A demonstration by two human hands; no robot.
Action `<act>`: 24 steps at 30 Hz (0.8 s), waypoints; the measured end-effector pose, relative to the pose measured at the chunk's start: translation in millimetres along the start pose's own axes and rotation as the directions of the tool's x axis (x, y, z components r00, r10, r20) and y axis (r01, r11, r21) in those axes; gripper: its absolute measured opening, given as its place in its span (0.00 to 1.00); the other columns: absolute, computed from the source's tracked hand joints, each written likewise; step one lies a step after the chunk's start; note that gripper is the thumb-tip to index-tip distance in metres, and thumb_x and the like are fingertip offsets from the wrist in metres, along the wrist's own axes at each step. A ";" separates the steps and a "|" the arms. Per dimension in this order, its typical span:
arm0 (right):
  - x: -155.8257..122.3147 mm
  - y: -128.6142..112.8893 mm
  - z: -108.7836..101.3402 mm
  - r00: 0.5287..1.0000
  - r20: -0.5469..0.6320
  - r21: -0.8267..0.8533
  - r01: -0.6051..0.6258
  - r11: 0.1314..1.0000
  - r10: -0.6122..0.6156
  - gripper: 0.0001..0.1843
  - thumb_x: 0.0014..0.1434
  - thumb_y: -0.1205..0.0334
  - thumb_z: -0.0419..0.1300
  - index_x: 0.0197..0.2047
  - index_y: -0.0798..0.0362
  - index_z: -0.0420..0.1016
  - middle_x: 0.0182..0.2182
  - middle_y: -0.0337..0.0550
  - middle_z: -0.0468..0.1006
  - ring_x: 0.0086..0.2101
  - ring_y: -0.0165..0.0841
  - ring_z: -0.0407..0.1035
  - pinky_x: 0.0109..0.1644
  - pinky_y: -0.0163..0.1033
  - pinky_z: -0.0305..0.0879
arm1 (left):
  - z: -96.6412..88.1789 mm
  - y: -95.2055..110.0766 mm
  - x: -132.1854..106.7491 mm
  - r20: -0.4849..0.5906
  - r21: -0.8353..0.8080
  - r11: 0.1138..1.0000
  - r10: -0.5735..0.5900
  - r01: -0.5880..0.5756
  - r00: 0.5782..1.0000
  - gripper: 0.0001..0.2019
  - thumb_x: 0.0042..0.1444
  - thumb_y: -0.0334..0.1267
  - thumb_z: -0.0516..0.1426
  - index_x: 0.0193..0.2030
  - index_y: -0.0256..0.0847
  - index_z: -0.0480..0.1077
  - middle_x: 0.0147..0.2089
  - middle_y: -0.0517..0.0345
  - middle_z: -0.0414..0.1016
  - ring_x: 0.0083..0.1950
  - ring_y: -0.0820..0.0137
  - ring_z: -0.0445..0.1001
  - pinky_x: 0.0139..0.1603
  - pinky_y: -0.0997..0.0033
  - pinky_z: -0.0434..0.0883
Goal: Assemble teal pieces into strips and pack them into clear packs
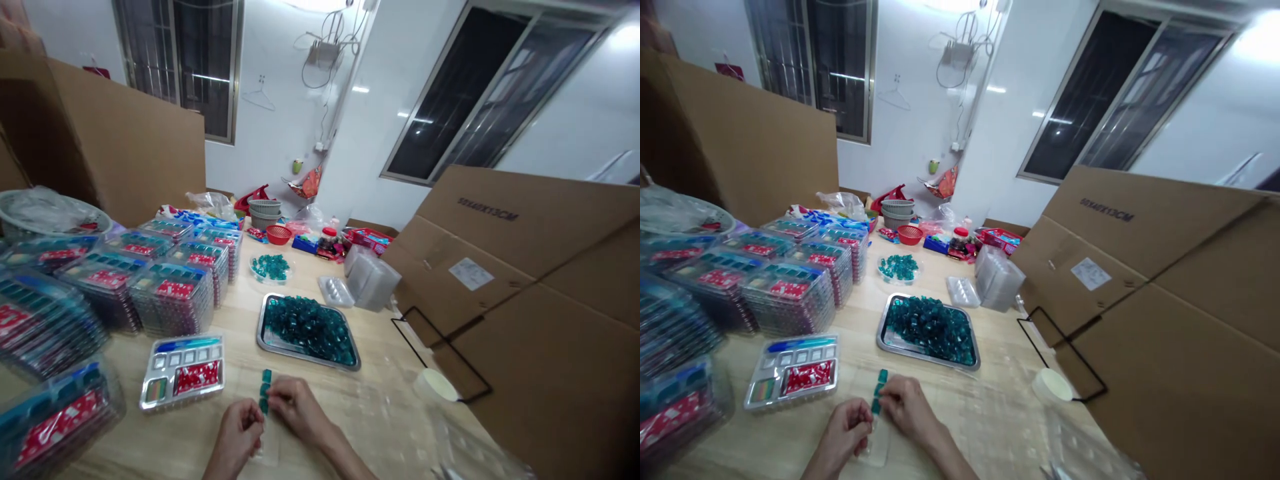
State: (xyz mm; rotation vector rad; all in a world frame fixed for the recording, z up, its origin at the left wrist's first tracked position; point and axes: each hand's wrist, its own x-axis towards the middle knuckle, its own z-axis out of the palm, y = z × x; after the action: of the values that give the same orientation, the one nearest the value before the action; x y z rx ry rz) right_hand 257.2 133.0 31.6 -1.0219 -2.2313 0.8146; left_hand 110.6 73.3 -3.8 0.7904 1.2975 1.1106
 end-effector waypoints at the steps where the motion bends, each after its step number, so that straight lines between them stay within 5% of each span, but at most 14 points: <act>1: 6.4 6.4 -11.9 0.998 -0.060 -0.019 -0.031 0.999 0.030 0.07 0.55 0.70 0.56 0.28 0.53 0.73 0.24 0.38 0.72 0.27 0.30 0.66 0.31 0.32 0.59 | 0.7 0.6 1.2 0.002 0.000 1.000 -0.001 0.001 1.000 0.05 0.33 0.37 0.55 0.19 0.39 0.63 0.13 0.69 0.60 0.12 0.78 0.59 0.12 0.80 0.52; 5: 37.6 39.6 -58.4 0.907 -0.406 -0.213 -0.215 0.953 0.114 0.08 0.55 0.69 0.54 0.37 0.55 0.72 0.34 0.46 0.74 0.33 0.35 0.68 0.38 0.38 0.62 | 4.7 7.2 4.5 0.006 0.003 1.000 -0.004 0.004 1.000 0.05 0.31 0.36 0.54 0.19 0.39 0.63 0.13 0.69 0.60 0.13 0.77 0.61 0.12 0.80 0.52; 12: 60.1 63.9 -72.4 0.867 -0.472 -0.182 -0.272 0.945 0.158 0.09 0.49 0.69 0.53 0.32 0.54 0.73 0.32 0.47 0.75 0.38 0.40 0.68 0.45 0.43 0.63 | 5.7 10.2 6.3 -0.003 0.000 1.000 -0.012 0.012 1.000 0.06 0.30 0.37 0.52 0.20 0.39 0.63 0.13 0.69 0.60 0.14 0.77 0.61 0.13 0.80 0.53; 15: 48.4 53.1 -62.1 0.877 -0.433 -0.056 -0.257 0.965 0.208 0.09 0.51 0.62 0.55 0.35 0.54 0.73 0.30 0.45 0.76 0.31 0.37 0.70 0.38 0.41 0.67 | 4.5 11.8 4.9 -0.002 -0.009 1.000 -0.005 0.005 1.000 0.07 0.32 0.37 0.53 0.21 0.38 0.63 0.15 0.68 0.62 0.15 0.77 0.61 0.15 0.80 0.54; 17: 34.0 40.3 -50.5 0.893 -0.354 0.169 -0.231 0.958 0.278 0.11 0.51 0.57 0.59 0.36 0.55 0.73 0.28 0.44 0.77 0.29 0.36 0.71 0.34 0.39 0.69 | 4.5 16.5 2.1 -0.001 0.000 1.000 -0.004 0.004 1.000 0.07 0.34 0.39 0.54 0.21 0.38 0.63 0.14 0.68 0.61 0.15 0.78 0.60 0.16 0.79 0.55; 20: 8.0 15.6 -28.1 0.909 -0.167 0.607 -0.210 0.767 0.381 0.15 0.47 0.54 0.65 0.36 0.54 0.75 0.29 0.44 0.78 0.29 0.35 0.72 0.35 0.39 0.70 | 6.1 27.7 -5.5 0.000 -0.018 0.999 0.026 -0.026 1.000 0.10 0.40 0.42 0.57 0.22 0.37 0.63 0.16 0.66 0.62 0.18 0.79 0.61 0.18 0.79 0.56; 24: -19.0 -12.8 -2.4 0.939 -0.079 0.777 -0.152 0.611 0.334 0.10 0.46 0.57 0.68 0.33 0.52 0.79 0.32 0.42 0.77 0.32 0.33 0.71 0.37 0.36 0.68 | 9.4 40.5 -16.9 0.052 -0.146 0.988 0.059 -0.051 0.997 0.15 0.44 0.47 0.59 0.28 0.35 0.66 0.23 0.62 0.68 0.21 0.78 0.65 0.21 0.79 0.58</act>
State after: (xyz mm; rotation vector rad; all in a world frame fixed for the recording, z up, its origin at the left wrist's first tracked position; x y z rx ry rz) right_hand 263.6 111.9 38.0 -0.9122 -1.3109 1.5165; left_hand 113.6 71.4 41.0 0.7469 1.1408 1.2041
